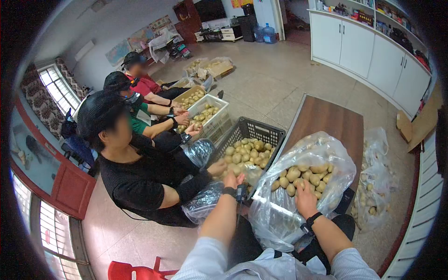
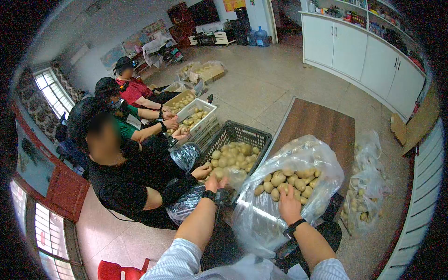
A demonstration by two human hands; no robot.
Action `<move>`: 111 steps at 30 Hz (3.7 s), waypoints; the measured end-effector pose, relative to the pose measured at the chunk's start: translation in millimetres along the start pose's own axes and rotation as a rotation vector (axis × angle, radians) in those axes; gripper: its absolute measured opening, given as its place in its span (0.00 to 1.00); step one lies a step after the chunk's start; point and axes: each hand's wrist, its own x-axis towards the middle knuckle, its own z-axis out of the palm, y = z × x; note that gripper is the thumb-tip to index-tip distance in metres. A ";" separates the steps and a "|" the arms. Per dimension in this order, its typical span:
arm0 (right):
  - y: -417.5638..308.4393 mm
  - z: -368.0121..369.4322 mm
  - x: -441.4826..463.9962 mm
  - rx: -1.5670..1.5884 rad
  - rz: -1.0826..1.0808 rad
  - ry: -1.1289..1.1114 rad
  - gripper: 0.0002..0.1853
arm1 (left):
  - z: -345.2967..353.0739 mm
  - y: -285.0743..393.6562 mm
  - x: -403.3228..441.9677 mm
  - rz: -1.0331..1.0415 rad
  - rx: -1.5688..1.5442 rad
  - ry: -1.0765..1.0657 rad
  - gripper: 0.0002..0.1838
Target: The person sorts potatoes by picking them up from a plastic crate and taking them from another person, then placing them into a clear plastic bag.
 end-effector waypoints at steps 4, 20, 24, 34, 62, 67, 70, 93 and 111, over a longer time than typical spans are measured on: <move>2.5 5.8 0.1 -0.040 -0.001 -0.004 0.22 | -2.1 -10.7 16.2 0.045 0.052 0.078 0.17; 6.8 19.4 -6.8 -0.103 -0.050 -0.011 0.29 | 65.8 -16.2 -68.0 0.351 0.387 -0.135 0.19; 6.5 18.0 -5.7 -0.068 -0.051 -0.027 0.33 | 70.2 -16.8 -73.5 0.321 0.391 -0.154 0.20; -8.0 -3.1 -16.3 -0.100 -0.066 0.032 0.25 | 68.6 -11.0 -83.6 0.291 0.355 -0.094 0.19; -12.0 15.2 -24.6 -0.199 -0.248 -0.157 0.21 | 57.0 -25.5 -77.6 0.433 0.665 -0.258 0.16; -5.3 20.8 -24.7 -0.104 -0.229 -0.153 0.19 | 67.6 -21.5 -94.0 0.321 0.783 -0.399 0.16; -8.3 13.9 -24.9 0.017 -0.222 -0.129 0.15 | 67.8 -29.3 -95.1 0.259 0.792 -0.439 0.16; -9.4 19.1 -27.1 0.437 -0.033 -0.201 0.25 | 71.2 -40.3 -104.2 0.095 1.050 -0.733 0.17; -46.3 -18.3 15.1 1.368 0.373 -0.323 0.22 | 80.0 -43.1 -128.4 -0.325 0.838 -0.834 0.25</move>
